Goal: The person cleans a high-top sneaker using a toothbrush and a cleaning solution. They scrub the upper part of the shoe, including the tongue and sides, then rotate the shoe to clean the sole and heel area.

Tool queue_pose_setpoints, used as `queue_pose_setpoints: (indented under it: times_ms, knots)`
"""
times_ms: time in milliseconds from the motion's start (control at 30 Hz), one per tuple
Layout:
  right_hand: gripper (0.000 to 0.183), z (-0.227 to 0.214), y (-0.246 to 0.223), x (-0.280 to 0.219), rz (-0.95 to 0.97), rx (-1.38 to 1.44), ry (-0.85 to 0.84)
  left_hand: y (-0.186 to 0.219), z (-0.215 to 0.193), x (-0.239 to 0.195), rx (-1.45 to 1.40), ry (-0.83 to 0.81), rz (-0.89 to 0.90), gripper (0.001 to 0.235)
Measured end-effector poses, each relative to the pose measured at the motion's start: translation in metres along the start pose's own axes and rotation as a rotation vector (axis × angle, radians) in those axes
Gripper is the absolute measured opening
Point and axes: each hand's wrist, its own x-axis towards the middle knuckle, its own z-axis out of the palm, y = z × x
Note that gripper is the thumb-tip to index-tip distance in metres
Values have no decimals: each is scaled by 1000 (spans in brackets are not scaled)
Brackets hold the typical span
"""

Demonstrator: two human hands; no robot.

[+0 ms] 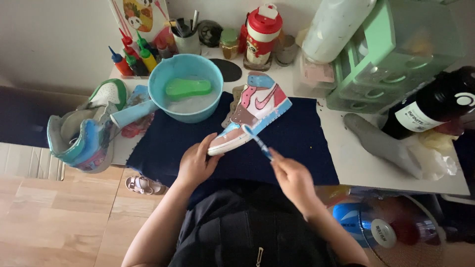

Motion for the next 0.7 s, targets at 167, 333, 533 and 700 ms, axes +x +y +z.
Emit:
queue_pose_setpoints:
  times_ms: [167, 333, 533, 700]
  knots:
    - [16, -10, 2, 17, -6, -91, 46, -1, 2, -2, 10, 9, 40, 56]
    - [7, -4, -9, 14, -74, -78, 33, 0, 2, -1, 39, 13, 80, 53]
    - [21, -6, 9, 15, -12, 30, 74, -1, 3, -1, 65, 19, 178, 56]
    - [10, -6, -1, 0, -114, -89, -3, 1, 0, 3, 43, 27, 216, 57]
